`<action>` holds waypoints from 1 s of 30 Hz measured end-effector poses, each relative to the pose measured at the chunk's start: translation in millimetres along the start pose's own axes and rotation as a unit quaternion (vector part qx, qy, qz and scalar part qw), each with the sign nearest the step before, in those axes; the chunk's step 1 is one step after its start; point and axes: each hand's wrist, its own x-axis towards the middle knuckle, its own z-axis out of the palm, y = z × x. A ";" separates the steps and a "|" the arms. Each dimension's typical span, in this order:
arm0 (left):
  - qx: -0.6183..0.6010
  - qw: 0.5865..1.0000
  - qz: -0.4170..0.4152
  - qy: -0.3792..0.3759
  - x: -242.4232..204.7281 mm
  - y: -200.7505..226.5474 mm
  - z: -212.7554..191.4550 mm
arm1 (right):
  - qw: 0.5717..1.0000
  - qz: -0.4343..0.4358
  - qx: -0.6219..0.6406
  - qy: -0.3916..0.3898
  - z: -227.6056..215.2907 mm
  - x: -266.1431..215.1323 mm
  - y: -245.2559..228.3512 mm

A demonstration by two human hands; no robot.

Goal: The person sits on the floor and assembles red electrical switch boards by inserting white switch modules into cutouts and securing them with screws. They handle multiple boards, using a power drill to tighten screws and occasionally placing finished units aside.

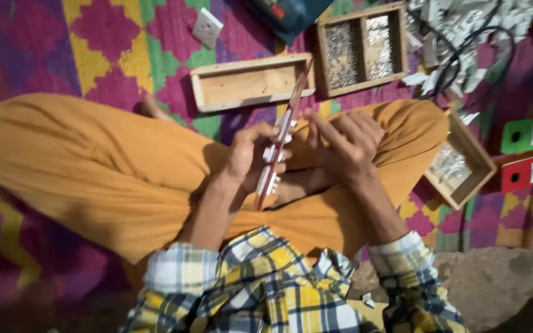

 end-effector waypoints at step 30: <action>0.075 0.965 0.253 0.007 -0.3 -10.8 -4.0 | 0.892 0.323 0.201 -0.243 82.3 -37.1 149.8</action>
